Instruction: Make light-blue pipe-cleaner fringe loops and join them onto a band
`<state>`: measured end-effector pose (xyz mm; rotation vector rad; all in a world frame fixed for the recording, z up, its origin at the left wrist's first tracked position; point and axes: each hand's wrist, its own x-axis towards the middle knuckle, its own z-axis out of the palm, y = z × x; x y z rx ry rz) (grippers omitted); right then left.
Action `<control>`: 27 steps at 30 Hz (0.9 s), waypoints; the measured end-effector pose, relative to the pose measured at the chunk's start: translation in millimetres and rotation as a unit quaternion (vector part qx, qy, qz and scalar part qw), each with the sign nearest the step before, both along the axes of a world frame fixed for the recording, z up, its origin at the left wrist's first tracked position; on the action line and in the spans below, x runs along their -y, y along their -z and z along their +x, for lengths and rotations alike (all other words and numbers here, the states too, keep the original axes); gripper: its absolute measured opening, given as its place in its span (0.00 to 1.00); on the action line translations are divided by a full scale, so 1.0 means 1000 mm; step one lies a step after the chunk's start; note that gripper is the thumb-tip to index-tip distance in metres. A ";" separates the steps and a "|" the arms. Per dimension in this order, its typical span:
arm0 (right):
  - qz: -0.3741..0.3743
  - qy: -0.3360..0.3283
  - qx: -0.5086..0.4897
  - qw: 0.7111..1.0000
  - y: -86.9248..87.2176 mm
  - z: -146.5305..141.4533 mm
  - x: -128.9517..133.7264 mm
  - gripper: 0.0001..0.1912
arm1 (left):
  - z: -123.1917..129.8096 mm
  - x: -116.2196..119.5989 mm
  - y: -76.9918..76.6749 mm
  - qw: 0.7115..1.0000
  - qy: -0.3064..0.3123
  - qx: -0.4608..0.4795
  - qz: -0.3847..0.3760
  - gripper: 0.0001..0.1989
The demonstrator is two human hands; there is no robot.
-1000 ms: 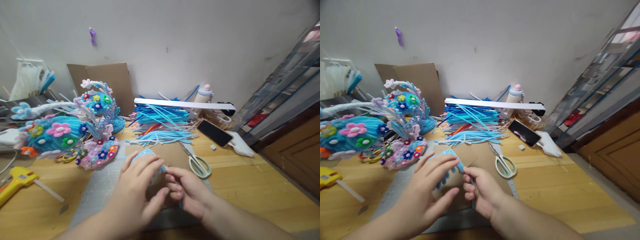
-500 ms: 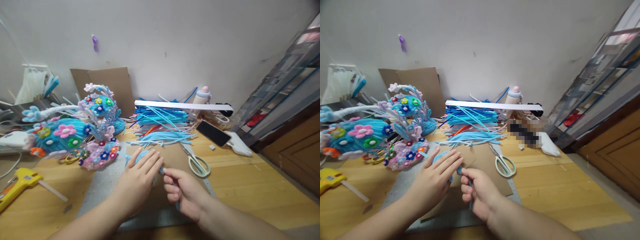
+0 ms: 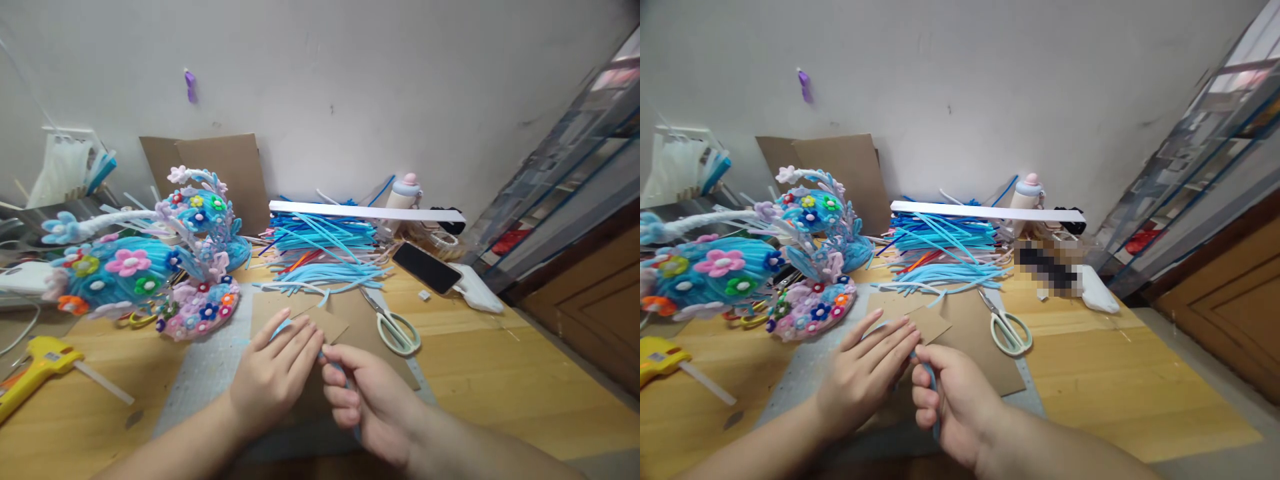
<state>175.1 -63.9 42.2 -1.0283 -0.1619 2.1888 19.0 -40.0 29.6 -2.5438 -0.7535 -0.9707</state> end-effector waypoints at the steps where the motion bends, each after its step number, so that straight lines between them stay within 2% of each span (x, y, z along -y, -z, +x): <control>1: 0.002 0.002 -0.001 1.000 -0.001 0.000 0.000 0.12 | 0.000 0.000 0.000 1.000 0.004 0.004 0.000 0.14; 8: -0.015 -0.008 -0.034 0.999 -0.010 0.003 0.003 0.11 | 0.001 0.004 -0.006 1.000 0.017 0.015 0.008 0.13; 12: -0.027 -0.001 -0.050 0.998 -0.014 0.003 0.006 0.10 | 0.003 0.004 -0.004 0.999 0.032 0.027 0.010 0.13; 15: 0.012 -0.005 -0.041 0.999 -0.016 0.004 0.007 0.08 | 0.004 0.002 -0.001 0.997 0.042 0.060 -0.023 0.13; 18: 0.110 -0.038 -0.005 0.993 -0.018 0.007 0.008 0.12 | 0.004 0.002 -0.009 0.983 0.016 0.126 -0.135 0.10; 20: 0.202 -0.031 0.045 0.978 -0.020 0.013 0.008 0.16 | 0.002 0.000 -0.022 0.948 -0.024 0.176 -0.263 0.07; 22: 0.300 0.034 0.128 0.945 -0.022 0.022 0.008 0.17 | -0.002 -0.003 -0.037 0.871 -0.083 0.206 -0.439 0.09; 23: 0.351 0.085 0.179 0.915 -0.024 0.027 0.007 0.17 | -0.004 -0.006 -0.042 0.828 -0.097 0.217 -0.509 0.11; 25: 0.448 0.176 0.288 0.828 -0.026 0.037 0.004 0.16 | -0.010 -0.015 -0.044 0.756 -0.095 0.232 -0.605 0.13; 26: 0.489 0.193 0.347 0.777 -0.027 0.041 0.000 0.15 | -0.012 -0.020 -0.040 0.721 -0.100 0.243 -0.642 0.13; 27: 0.519 0.179 0.410 0.728 -0.027 0.044 -0.005 0.14 | -0.014 -0.026 -0.033 0.685 -0.103 0.247 -0.677 0.14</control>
